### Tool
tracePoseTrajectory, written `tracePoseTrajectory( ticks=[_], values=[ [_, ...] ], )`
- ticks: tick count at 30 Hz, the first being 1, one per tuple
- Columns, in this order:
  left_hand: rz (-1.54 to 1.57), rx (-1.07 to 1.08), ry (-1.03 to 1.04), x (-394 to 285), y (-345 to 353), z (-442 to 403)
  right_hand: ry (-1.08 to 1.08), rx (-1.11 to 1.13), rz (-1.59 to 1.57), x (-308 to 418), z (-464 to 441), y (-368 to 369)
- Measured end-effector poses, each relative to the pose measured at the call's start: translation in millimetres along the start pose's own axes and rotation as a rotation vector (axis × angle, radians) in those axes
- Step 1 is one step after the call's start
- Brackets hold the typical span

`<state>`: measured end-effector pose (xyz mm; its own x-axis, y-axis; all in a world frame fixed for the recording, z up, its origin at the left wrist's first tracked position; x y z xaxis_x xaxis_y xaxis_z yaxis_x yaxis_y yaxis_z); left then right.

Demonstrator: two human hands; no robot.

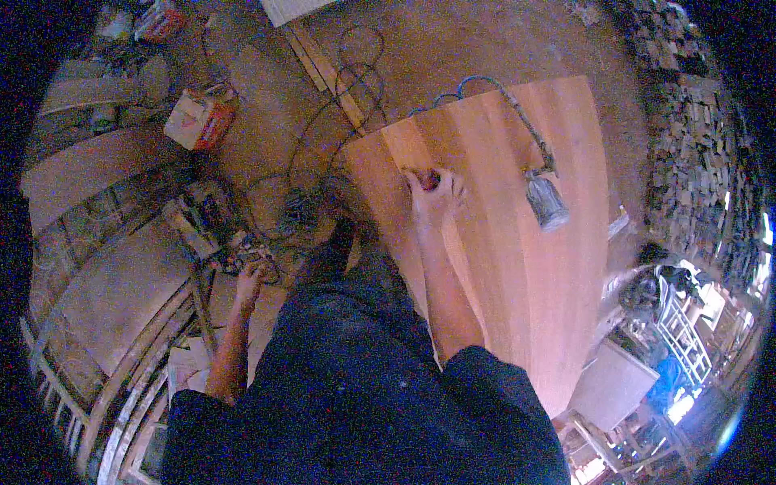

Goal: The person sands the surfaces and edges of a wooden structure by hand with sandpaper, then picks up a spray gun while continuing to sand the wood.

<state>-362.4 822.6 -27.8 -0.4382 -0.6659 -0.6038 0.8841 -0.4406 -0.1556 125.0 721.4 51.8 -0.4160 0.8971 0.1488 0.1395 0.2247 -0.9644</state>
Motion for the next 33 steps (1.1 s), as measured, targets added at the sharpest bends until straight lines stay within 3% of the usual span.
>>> tracePoseTrajectory(
  ticks=[2, 5, 6, 9, 10, 12, 15, 18, 21, 24, 27, 30, 33],
  values=[
    [-0.023, 0.012, -0.074, 10.7, -3.1, 0.1, 0.019, 0.142, -0.076, 34.6, -30.5, 22.3],
    [-0.109, 0.129, -0.028, 7.2, -3.4, -2.3, 0.055, 0.065, -0.063, 66.3, -37.9, 8.8],
    [-0.153, 0.107, -0.07, -3.2, 2.9, 1.7, -0.036, 0.071, -0.109, 44.7, -31.4, 19.3],
    [0.01, 0.053, -0.017, -1.8, 12.1, -6.1, 0.032, 0.068, -0.314, -26.4, 16.4, 12.3],
    [0.079, 0.043, -0.033, -3.0, 14.4, -8.6, 0.024, 0.065, -0.323, -19.6, 9.7, 5.3],
    [0.135, 0.027, -0.05, -3.1, 11.1, -12.8, 0.027, 0.12, -0.036, -5.1, 1.3, -9.3],
    [0.075, 0.102, 0.002, 6.5, 13.0, -21.0, 0.046, 0.14, -0.056, 55.9, -42.8, 17.6],
    [-0.003, 0.189, -0.013, 7.0, 8.7, -18.7, -0.018, 0.089, -0.085, 58.4, -43.9, 11.2],
    [-0.038, 0.102, -0.001, -6.9, 14.9, -18.5, 0.024, 0.15, -0.173, -13.3, 3.9, -1.0],
    [-0.106, 0.05, 0.082, -10.3, 10.0, -14.5, -0.001, 0.107, -0.025, -5.8, -2.3, -1.3],
    [-0.044, 0.028, 0.03, 15.0, 2.3, -18.4, -0.032, 0.063, -0.089, 58.1, -44.2, 20.1],
    [-0.03, 0.084, -0.08, 28.1, -2.8, -17.2, -0.094, 0.07, -0.125, 63.5, -46.4, 17.7],
    [0.053, 0.042, -0.031, 58.9, -6.2, -32.0, -0.102, 0.048, -0.26, 3.8, -10.6, 3.4]
  ],
)
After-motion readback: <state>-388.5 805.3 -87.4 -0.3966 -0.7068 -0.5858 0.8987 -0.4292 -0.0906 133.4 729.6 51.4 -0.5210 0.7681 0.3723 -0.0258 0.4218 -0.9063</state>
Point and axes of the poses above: each hand's wrist, its own z-axis away from the middle knuckle, its own y-axis out of the palm, x = y × z, the point moved 3 cm from there along -z, towards the middle knuckle, and after that the axes turned 14 degrees about z, right-handed, at the moved point
